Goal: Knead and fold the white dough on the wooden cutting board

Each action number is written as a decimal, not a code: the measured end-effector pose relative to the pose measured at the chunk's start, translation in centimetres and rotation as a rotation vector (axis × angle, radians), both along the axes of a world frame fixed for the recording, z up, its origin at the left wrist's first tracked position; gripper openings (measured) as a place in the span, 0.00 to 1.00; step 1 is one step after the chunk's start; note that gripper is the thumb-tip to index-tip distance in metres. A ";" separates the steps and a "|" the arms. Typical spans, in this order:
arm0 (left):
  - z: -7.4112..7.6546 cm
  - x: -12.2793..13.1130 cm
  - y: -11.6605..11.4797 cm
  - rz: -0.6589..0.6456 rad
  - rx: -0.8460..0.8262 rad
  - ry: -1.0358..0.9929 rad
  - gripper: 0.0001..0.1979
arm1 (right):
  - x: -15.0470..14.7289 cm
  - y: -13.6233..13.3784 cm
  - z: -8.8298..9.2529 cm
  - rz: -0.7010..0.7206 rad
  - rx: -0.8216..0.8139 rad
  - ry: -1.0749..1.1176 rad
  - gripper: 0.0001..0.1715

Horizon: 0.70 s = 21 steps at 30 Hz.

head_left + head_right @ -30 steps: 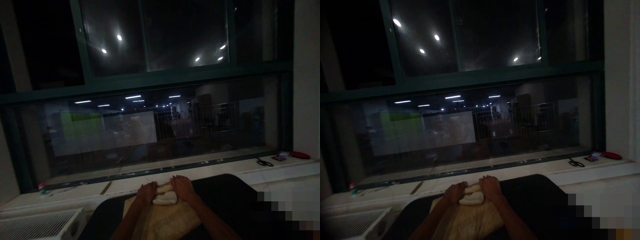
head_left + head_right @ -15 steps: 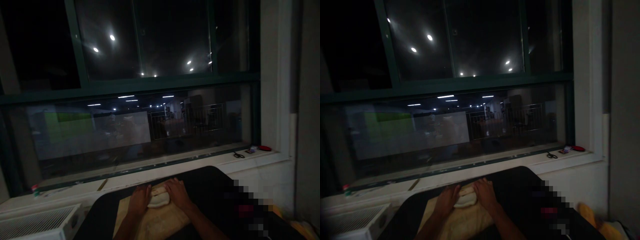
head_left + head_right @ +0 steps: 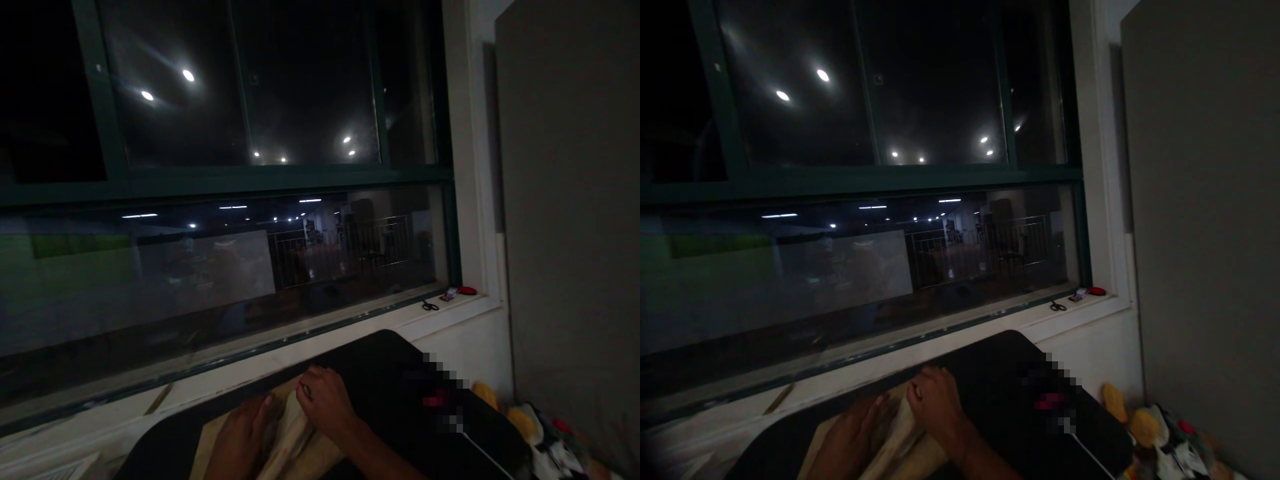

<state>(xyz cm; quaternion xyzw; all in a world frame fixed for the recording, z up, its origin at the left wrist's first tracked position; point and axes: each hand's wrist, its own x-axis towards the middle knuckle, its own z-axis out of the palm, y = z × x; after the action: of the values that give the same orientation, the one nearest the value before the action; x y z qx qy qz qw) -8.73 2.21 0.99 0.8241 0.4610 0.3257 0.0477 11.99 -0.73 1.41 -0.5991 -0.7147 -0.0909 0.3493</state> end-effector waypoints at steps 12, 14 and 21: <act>-2.1 -1.0 -3.7 0.022 -0.200 0.270 0.26 | 0.4 0.6 -3.7 -0.086 -0.102 -0.253 0.19; -2.0 -0.7 -4.5 0.065 -0.252 0.370 0.26 | 0.2 0.3 -3.2 -0.097 -0.111 -0.243 0.20; -1.5 -0.3 -2.8 0.179 -0.096 0.489 0.23 | -0.6 -0.6 -1.4 -0.079 -0.074 -0.139 0.22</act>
<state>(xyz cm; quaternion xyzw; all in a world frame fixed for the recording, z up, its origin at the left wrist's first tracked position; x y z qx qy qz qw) -9.04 -0.59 -0.49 0.8311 0.5447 0.0976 -0.0549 11.42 -1.29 -0.01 -0.6317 -0.7159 -0.1194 0.2723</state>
